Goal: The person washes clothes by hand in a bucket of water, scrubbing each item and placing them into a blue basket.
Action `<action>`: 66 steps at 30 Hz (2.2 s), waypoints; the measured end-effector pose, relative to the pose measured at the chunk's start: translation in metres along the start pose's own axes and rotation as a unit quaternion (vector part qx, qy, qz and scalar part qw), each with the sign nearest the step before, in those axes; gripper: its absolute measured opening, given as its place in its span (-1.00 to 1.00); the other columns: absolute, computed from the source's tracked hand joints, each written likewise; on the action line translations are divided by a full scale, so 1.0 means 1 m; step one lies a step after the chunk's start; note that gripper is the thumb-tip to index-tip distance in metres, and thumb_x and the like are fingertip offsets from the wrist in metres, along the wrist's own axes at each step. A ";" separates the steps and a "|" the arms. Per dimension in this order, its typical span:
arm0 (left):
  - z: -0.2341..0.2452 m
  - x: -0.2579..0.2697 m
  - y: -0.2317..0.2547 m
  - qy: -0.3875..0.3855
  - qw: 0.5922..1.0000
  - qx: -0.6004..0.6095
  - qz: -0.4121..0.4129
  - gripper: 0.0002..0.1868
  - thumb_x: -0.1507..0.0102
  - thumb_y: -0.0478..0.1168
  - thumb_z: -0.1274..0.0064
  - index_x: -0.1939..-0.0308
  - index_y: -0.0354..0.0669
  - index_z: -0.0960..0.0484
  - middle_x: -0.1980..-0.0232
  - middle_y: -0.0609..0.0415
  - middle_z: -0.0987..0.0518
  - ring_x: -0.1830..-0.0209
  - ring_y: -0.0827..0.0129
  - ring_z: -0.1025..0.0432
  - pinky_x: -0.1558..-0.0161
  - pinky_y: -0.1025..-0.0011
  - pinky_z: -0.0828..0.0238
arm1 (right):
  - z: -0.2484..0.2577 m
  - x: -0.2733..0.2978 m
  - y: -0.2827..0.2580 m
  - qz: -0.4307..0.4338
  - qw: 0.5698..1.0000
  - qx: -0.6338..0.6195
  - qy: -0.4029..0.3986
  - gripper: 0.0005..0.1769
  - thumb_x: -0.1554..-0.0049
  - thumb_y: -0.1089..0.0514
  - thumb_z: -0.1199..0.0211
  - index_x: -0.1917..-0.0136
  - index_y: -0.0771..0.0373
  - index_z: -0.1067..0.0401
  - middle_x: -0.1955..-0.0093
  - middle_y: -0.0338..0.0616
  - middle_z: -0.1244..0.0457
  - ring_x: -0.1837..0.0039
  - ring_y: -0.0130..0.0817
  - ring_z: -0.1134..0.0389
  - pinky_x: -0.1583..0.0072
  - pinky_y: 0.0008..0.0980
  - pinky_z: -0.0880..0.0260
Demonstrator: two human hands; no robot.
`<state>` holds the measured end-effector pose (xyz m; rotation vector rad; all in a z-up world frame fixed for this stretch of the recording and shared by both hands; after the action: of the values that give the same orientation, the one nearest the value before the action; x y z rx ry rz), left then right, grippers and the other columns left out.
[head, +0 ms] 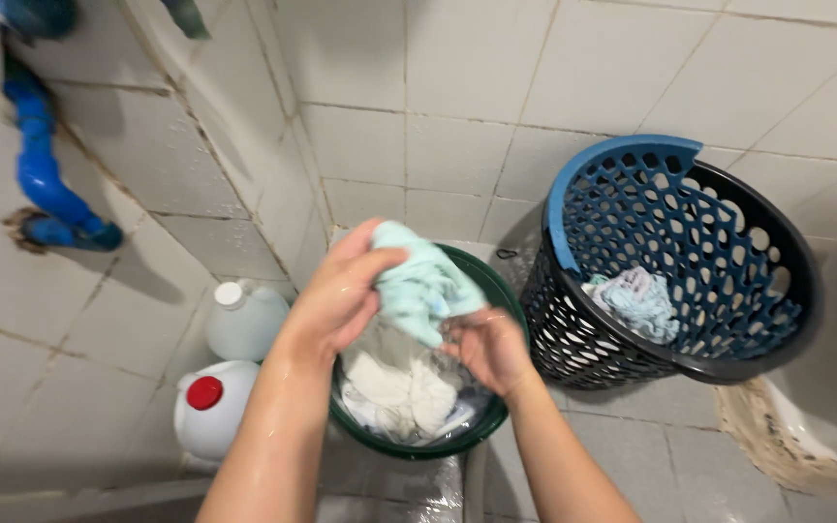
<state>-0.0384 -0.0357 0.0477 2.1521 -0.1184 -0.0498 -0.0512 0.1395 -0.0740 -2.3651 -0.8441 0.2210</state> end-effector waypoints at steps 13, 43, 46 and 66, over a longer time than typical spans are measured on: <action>0.093 -0.002 -0.214 0.129 0.953 0.265 0.068 -0.61 -0.34 0.02 -0.04 -0.09 -0.18 -0.62 0.10 -0.01 -0.65 0.15 0.26 -0.55 0.12 0.23 -0.51 | -0.065 -0.040 0.025 0.224 0.745 0.606 0.168 -0.84 0.21 0.21 -0.44 0.29 0.20 -0.56 0.39 -0.16 -0.38 0.32 -0.39 -0.41 0.23 -0.29 -0.43; 0.157 0.020 -0.099 0.189 0.972 0.136 -0.008 -0.71 -0.27 -0.26 -0.09 -0.04 -0.23 -0.46 0.10 0.05 -0.61 0.07 0.26 -0.52 -0.09 0.22 -0.43 | 0.091 -0.041 -0.017 -0.044 0.919 0.370 0.132 -0.59 -0.21 0.19 -0.08 -0.26 0.43 -0.46 -0.08 0.00 -0.37 -0.04 -0.31 -0.40 -0.10 -0.35 -0.39; 0.175 0.011 -0.121 0.290 0.912 -0.286 0.051 -0.52 -0.25 -0.28 -0.13 -0.23 -0.15 -0.36 0.07 -0.11 -0.59 0.08 0.04 -0.52 -0.06 0.13 -0.43 | 0.147 -0.058 0.013 -0.142 0.819 0.478 0.282 -0.45 -0.30 -0.01 -0.11 -0.30 0.52 -0.49 -0.20 0.27 -0.36 -0.04 -0.13 -0.41 -0.10 -0.23 -0.37; 0.174 -0.031 -0.134 0.109 0.955 -0.240 0.136 -0.66 -0.21 -0.10 -0.19 0.13 -0.35 -0.74 0.22 0.01 -0.68 0.27 0.41 -0.48 0.25 0.43 -0.40 | 0.143 -0.098 0.055 -0.209 0.854 0.299 0.372 -0.40 -0.13 -0.18 -0.18 -0.21 0.31 -0.54 -0.18 0.01 -0.40 -0.19 -0.15 -0.38 -0.16 -0.28 -0.34</action>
<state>-0.0743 -0.1036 -0.1606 1.6266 -0.2472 0.2905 -0.1491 0.1156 -0.2257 -1.4371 -0.7233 -0.5188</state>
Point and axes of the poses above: each hand's wrist, its own x-axis away from the middle knuckle, its own z-axis out of the back of the hand, y = z × x, the point moved 7 cm from there along -x, towards the middle knuckle
